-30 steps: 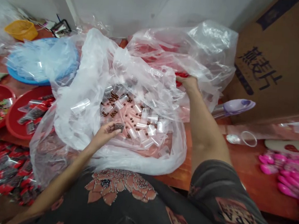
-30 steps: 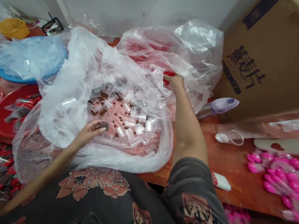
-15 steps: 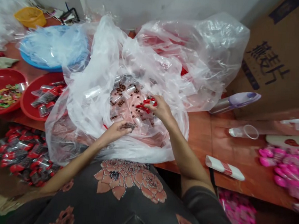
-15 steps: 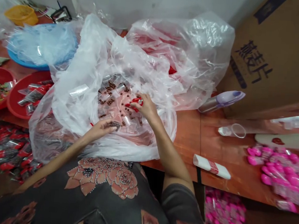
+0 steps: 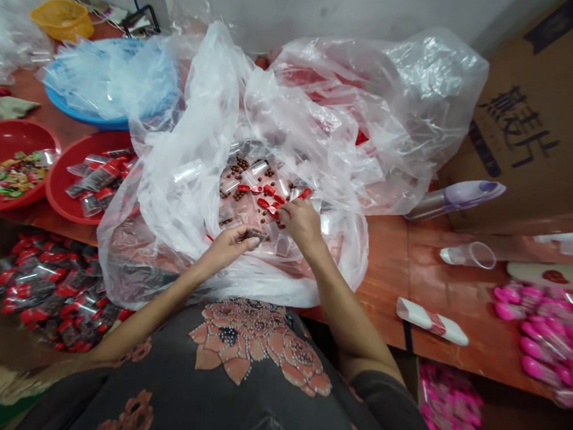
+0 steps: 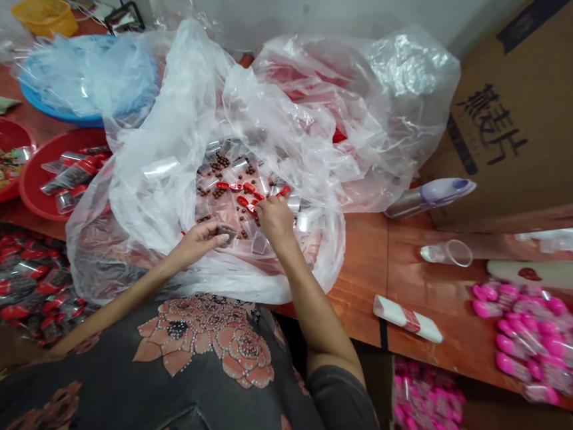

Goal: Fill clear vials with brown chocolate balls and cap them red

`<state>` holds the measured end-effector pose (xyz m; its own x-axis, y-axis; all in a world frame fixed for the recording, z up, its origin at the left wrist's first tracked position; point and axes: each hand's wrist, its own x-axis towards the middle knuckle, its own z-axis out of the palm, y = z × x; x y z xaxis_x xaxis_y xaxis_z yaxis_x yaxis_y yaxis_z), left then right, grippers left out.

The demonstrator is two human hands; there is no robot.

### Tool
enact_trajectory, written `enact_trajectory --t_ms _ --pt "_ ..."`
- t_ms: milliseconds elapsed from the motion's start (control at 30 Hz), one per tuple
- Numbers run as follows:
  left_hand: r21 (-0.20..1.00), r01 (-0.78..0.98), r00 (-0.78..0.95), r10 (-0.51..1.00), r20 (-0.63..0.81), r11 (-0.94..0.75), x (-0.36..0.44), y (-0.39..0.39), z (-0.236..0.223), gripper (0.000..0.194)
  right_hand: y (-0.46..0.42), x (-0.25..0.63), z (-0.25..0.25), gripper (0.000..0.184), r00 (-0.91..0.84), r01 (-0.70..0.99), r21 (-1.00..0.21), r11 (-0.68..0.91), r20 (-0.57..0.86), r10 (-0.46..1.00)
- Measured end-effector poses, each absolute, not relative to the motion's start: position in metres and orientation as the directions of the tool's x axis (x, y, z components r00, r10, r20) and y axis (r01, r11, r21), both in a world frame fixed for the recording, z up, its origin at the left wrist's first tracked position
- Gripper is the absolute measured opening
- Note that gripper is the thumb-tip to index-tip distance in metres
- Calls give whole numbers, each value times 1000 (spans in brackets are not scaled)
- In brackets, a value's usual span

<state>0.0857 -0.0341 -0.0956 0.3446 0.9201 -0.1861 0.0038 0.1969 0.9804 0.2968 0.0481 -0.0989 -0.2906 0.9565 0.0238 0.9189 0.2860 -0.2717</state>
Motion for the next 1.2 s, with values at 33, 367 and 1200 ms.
enact_trajectory --t_ms 33,367,1200 --pt "980 -4 338 923 -184 197 86 -34 -96 34 49 290 -102 30 -317 925 -219 311 9 949" --pt "981 -38 300 938 -172 192 83 -28 -86 33 46 286 -124 22 -192 768 -599 226 122 974" --pt "993 105 289 954 -77 48 99 -28 -72 25 -28 285 -86 27 -263 529 -684 502 431 863"
